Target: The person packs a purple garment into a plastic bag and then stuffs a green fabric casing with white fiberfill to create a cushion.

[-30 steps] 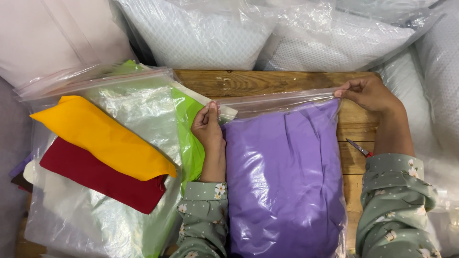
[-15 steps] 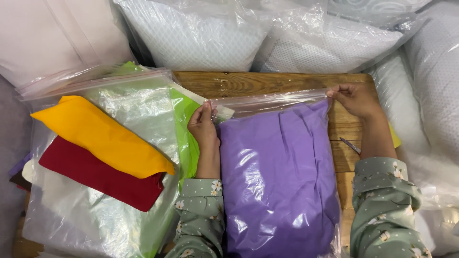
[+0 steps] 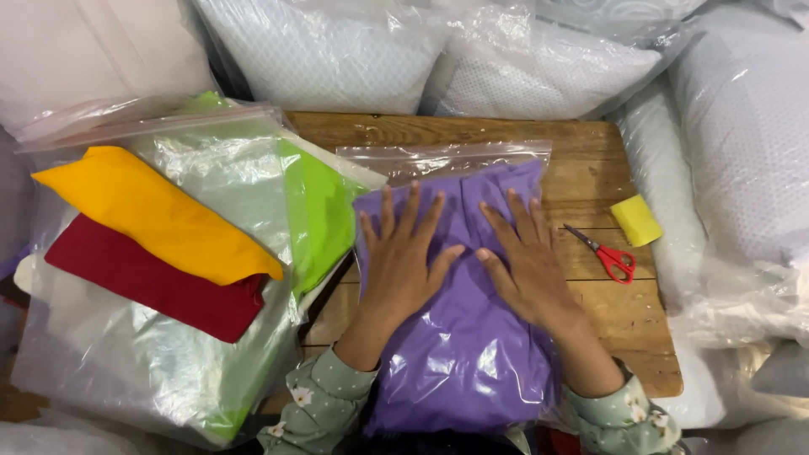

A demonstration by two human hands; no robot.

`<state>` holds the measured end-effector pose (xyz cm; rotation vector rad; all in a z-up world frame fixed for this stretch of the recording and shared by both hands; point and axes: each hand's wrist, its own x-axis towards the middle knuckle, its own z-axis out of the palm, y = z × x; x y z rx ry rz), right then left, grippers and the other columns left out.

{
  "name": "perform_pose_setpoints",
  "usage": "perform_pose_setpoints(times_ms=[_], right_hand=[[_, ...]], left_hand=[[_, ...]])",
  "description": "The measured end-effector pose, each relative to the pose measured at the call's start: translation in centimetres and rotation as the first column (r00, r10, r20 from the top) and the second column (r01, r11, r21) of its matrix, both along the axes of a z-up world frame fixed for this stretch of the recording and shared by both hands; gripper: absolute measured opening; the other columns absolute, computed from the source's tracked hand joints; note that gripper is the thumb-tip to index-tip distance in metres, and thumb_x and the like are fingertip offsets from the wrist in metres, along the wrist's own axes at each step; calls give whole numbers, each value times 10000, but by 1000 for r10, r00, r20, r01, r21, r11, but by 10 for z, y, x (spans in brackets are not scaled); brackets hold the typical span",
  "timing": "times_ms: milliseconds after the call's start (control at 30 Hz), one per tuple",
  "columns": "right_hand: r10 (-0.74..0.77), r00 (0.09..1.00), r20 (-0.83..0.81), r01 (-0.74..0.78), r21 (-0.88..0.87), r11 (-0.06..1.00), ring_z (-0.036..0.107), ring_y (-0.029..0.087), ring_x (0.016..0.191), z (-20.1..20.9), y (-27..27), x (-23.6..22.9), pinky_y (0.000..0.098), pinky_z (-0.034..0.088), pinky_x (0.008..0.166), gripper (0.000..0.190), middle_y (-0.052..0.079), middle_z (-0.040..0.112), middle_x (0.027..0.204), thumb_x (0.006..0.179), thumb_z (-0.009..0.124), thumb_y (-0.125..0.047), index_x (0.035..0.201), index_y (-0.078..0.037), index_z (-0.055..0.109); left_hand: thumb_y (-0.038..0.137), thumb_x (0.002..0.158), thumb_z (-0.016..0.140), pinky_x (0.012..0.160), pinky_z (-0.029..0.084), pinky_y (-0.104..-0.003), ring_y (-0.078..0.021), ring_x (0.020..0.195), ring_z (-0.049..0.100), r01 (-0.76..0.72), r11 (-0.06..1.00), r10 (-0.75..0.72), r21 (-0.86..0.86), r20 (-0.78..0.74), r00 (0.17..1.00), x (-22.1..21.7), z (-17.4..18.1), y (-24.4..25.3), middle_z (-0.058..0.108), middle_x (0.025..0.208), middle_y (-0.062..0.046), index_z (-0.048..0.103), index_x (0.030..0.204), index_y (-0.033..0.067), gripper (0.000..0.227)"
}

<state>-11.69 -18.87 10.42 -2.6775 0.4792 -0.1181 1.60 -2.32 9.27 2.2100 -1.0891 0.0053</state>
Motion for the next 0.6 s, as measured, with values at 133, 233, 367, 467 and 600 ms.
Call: perform_pose_setpoints(times_ms=[133, 233, 367, 467, 600], right_hand=[[-120, 977, -178, 123, 3, 992, 58, 460, 1555, -37, 8, 11, 789, 134, 1127, 598, 120, 185, 1698, 1030, 365, -532, 1604, -369, 321], [-167, 963, -214, 163, -35, 986, 55, 436, 1564, -51, 7, 16, 807, 108, 1122, 591, 68, 177, 1710, 1021, 354, -569, 1594, -428, 319], [-194, 957, -214, 186, -57, 981, 45, 438, 1565, -62, 8, 18, 834, 73, 1104, 558, 55, 190, 1709, 1024, 351, -552, 1569, -434, 355], [-197, 958, -207, 187, -67, 980, 33, 445, 1560, -68, 9, 19, 842, 39, 1091, 556, 67, 192, 1704, 1022, 352, -535, 1566, -420, 364], [-197, 964, -178, 186, -78, 979, 3, 460, 1559, -85, 8, 18, 844, 1, 1074, 573, 79, 177, 1704, 1014, 339, -546, 1575, -430, 341]], left_hand=[[597, 949, 565, 1082, 76, -840, -571, 1499, 168, -8, 982, 2, 188, 33, 999, -6, -33, -7, 321, 1637, -227, 381, 1593, 189, 784], [629, 922, 576, 1064, 103, -851, -574, 1487, 205, -51, 977, 39, 208, 64, 997, -3, -46, -12, 335, 1627, -225, 408, 1578, 205, 799], [608, 913, 592, 1053, 87, -856, -571, 1479, 226, -96, 972, 73, 214, 112, 991, -7, -58, -17, 358, 1615, -223, 454, 1552, 205, 768], [591, 904, 609, 1047, 68, -861, -568, 1482, 222, -110, 971, 83, 212, 134, 988, -7, -63, -19, 362, 1614, -224, 479, 1537, 195, 758], [559, 884, 635, 1040, 50, -865, -575, 1486, 208, -116, 977, 93, 179, 135, 986, -8, -70, -21, 368, 1607, -230, 485, 1534, 185, 765]])
